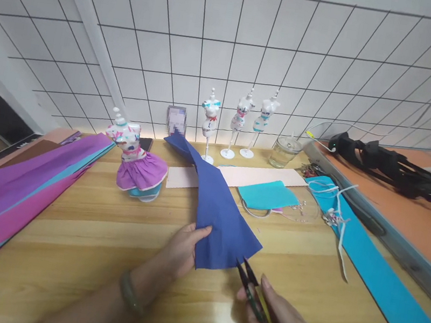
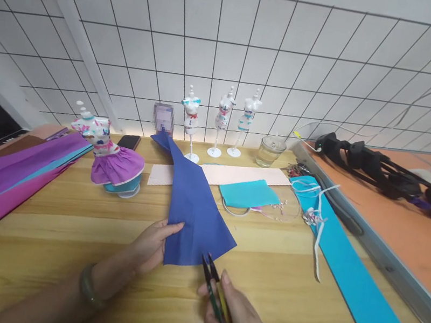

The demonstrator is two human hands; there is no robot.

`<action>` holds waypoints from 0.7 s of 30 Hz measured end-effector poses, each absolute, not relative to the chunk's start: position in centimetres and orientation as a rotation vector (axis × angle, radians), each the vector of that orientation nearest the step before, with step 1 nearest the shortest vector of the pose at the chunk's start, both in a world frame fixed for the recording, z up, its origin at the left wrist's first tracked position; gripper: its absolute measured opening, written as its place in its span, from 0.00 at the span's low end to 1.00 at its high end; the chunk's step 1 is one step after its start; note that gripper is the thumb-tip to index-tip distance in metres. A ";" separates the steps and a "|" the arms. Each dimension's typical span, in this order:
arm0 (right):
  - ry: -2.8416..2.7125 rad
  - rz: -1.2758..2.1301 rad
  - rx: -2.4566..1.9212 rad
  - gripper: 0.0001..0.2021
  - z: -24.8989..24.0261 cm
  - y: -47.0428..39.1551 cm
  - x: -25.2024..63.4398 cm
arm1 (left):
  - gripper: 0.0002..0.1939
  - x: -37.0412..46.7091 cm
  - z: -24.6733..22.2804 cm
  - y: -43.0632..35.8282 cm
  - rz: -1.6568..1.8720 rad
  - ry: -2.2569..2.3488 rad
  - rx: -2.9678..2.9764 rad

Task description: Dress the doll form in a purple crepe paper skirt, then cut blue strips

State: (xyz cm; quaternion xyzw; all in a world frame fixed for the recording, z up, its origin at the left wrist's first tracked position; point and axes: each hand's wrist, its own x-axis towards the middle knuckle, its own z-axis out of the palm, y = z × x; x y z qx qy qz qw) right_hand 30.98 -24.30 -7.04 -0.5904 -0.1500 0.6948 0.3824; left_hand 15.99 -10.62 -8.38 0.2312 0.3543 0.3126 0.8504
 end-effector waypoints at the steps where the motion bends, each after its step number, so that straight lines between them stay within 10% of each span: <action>1: -0.294 1.848 -1.453 0.26 -7.4 -25.0 30.5 | 0.11 16.0 -8.5 -10.7 0.645 0.746 0.498; 21: -0.231 1.821 -1.100 0.24 -10.3 -29.0 28.4 | 0.11 15.8 -7.3 -12.8 0.456 0.733 0.580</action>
